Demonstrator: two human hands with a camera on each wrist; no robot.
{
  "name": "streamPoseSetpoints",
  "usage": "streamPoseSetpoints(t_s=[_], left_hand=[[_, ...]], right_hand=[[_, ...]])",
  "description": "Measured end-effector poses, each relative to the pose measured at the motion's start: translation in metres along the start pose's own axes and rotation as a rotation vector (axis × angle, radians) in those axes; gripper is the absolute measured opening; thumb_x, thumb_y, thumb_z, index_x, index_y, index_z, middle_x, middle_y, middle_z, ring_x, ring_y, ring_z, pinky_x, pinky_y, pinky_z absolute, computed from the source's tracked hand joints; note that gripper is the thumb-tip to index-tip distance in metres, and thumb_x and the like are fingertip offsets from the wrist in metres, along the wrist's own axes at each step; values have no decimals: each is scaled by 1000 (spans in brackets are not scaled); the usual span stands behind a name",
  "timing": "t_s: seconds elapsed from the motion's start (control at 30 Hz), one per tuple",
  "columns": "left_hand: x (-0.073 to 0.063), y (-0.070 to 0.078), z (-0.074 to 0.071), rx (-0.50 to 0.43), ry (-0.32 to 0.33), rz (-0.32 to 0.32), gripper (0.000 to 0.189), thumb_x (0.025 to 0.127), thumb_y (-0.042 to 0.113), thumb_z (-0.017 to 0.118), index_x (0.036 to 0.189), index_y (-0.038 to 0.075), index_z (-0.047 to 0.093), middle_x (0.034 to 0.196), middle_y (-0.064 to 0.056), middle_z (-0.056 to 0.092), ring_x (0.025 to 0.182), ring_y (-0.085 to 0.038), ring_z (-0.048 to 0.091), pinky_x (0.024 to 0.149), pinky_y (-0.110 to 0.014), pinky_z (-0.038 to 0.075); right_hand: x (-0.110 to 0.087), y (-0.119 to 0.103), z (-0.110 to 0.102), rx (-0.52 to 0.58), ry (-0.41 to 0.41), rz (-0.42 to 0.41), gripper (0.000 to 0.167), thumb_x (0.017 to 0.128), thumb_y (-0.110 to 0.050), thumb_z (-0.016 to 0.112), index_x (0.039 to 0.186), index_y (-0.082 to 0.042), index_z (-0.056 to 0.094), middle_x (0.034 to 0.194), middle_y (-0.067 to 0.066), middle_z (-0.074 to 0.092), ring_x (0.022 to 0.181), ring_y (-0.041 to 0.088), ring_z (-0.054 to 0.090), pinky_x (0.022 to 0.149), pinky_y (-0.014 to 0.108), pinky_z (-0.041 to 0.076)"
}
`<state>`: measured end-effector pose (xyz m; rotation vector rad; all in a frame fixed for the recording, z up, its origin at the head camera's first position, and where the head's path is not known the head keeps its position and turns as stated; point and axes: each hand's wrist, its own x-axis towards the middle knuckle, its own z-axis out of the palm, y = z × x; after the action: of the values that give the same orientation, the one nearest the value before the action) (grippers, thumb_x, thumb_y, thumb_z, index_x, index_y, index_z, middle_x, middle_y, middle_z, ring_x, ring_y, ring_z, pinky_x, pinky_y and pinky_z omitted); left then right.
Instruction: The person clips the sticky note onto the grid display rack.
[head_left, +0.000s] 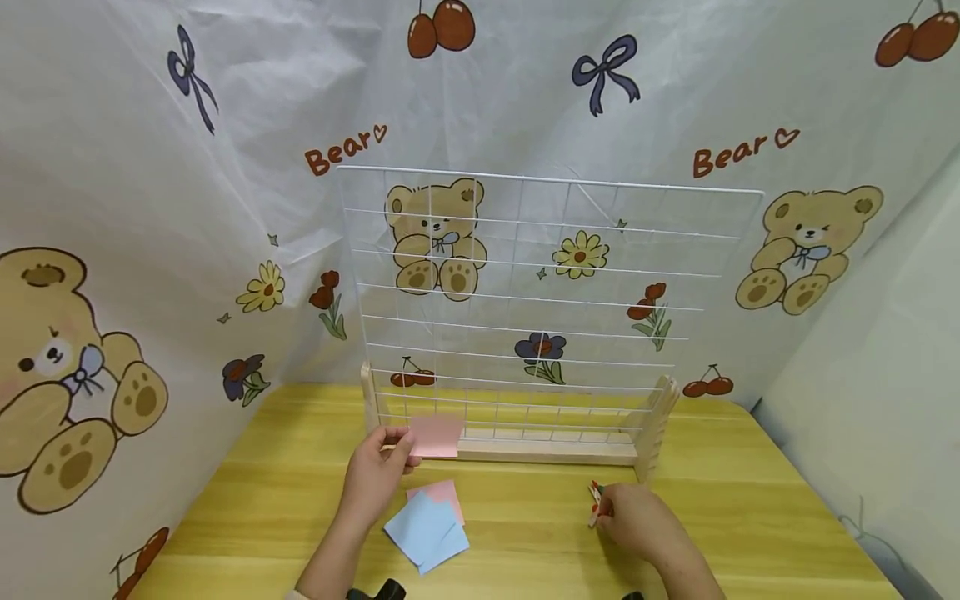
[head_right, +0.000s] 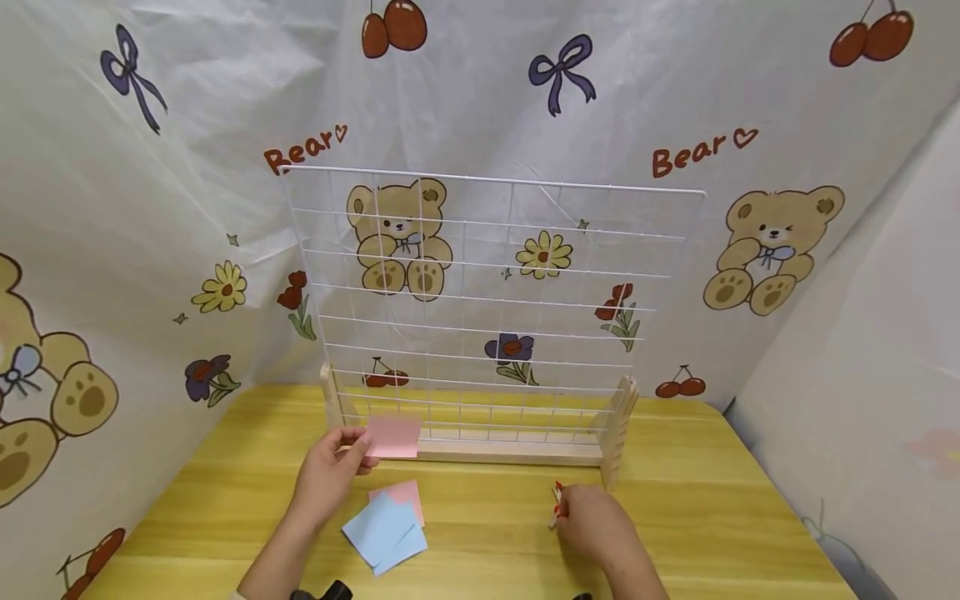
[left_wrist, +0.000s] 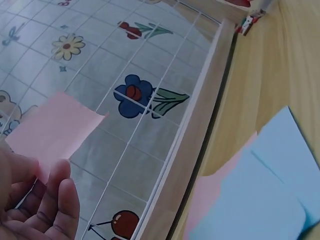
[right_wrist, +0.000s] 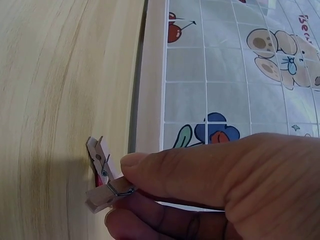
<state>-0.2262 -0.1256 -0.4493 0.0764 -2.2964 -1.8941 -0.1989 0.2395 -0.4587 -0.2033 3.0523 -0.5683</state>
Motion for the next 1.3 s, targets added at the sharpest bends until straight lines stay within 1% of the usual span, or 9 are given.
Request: streamPoseSetpoints(t_s=[0.1, 0.17, 0.3, 0.4, 0.7, 0.87, 0.93, 1.13, 1.3], left_hand=[[6, 2, 5, -49, 12, 6, 24, 103, 19, 63, 119, 1, 64, 98, -14, 71, 81, -18, 72, 74, -24, 61], [10, 3, 9, -85, 14, -2, 25, 103, 17, 62, 120, 0, 64, 103, -16, 69, 81, -17, 72, 74, -24, 61], [17, 5, 16, -112, 13, -23, 26, 103, 18, 61, 122, 0, 64, 109, -17, 68, 83, -17, 72, 77, -24, 61], [21, 5, 17, -114, 19, -32, 27, 103, 20, 61, 124, 3, 64, 110, -16, 68, 84, -16, 71, 77, -23, 60], [31, 6, 19, -148, 40, -41, 24, 103, 21, 63, 121, 6, 67, 100, -10, 68, 82, -14, 70, 76, -23, 60], [34, 6, 22, -191, 46, -21, 22, 101, 21, 66, 117, 5, 68, 96, -8, 69, 79, -16, 71, 74, -22, 60], [35, 7, 24, -208, 44, -12, 22, 101, 20, 66, 116, 5, 68, 96, -10, 69, 79, -16, 71, 74, -23, 61], [39, 9, 27, -218, 55, -7, 23, 101, 17, 65, 119, 4, 67, 104, -14, 69, 79, -12, 72, 74, -24, 61], [43, 8, 29, -222, 71, -9, 24, 101, 16, 65, 121, 2, 67, 103, -14, 69, 77, -10, 70, 74, -22, 61]], right_hand=[[0, 0, -1, 3, -13, 6, 20, 83, -11, 82, 73, -15, 66, 72, -7, 63, 66, 11, 53, 63, 34, 49], [0, 0, -2, 7, -23, 8, 18, 84, -11, 81, 74, -15, 66, 73, -6, 63, 66, 11, 53, 63, 34, 49], [0, 0, -5, 1, -39, 15, 17, 85, -10, 80, 75, -14, 67, 73, -5, 64, 66, 12, 53, 63, 34, 48], [1, -2, -5, -2, -43, 16, 16, 85, -10, 80, 76, -13, 67, 74, -4, 64, 66, 12, 54, 63, 34, 48], [3, -1, -2, -19, -37, -16, 16, 85, -9, 79, 76, -13, 67, 74, -4, 65, 67, 12, 55, 64, 36, 50], [4, 1, -1, -23, -40, -24, 16, 85, -9, 79, 75, -13, 67, 72, -4, 63, 66, 12, 53, 63, 35, 48], [5, 1, -1, -26, -45, -23, 16, 86, -10, 79, 76, -13, 67, 72, -4, 64, 66, 12, 53, 62, 35, 48], [6, 0, -3, -22, -59, -29, 14, 87, -9, 77, 77, -13, 67, 73, -4, 65, 66, 12, 53, 63, 35, 49], [6, 0, -4, -27, -55, -49, 13, 87, -9, 76, 78, -12, 67, 74, -3, 65, 66, 12, 53, 63, 35, 48]])
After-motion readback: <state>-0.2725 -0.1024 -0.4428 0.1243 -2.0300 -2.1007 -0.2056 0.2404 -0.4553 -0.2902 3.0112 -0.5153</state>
